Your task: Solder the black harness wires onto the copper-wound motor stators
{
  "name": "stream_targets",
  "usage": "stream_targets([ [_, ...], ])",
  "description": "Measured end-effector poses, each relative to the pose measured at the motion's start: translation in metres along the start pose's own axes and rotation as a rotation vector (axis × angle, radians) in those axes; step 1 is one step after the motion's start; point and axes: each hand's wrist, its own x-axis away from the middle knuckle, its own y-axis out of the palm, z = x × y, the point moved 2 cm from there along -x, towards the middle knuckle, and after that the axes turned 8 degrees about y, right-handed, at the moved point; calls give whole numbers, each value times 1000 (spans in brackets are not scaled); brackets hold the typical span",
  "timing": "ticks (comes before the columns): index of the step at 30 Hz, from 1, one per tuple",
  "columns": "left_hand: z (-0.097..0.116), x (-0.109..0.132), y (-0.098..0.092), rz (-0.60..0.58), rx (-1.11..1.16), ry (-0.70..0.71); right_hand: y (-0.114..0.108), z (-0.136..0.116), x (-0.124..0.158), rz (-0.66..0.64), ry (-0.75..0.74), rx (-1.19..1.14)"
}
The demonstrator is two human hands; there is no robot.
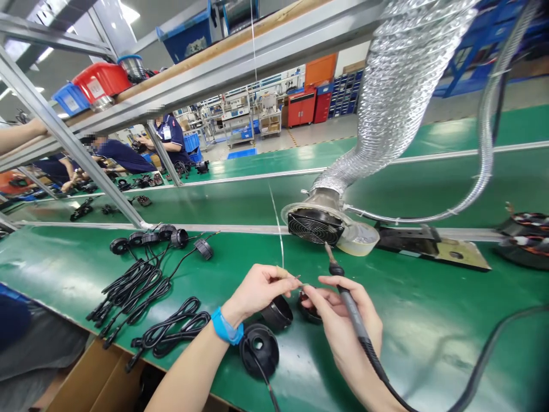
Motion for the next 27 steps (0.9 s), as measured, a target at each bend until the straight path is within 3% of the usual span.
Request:
stream_targets([
  [5, 1, -1, -2, 48, -16, -1, -1, 7, 2, -44, -79, 68],
  [9, 2, -1, -2, 58, -79, 8, -1, 2, 4, -29, -428, 318],
  [13, 2, 2, 4, -39, -100, 16, 3, -11, 4, -94, -676, 452],
  [20, 6, 6, 6, -140, -358, 106, 6, -18, 2, -163, -739, 412],
  [24, 9, 5, -1, -149, -307, 125, -1, -16, -6, -180, -653, 397],
  [27, 10, 5, -4, -201, -228, 56, -7, -15, -8, -195, -588, 373],
])
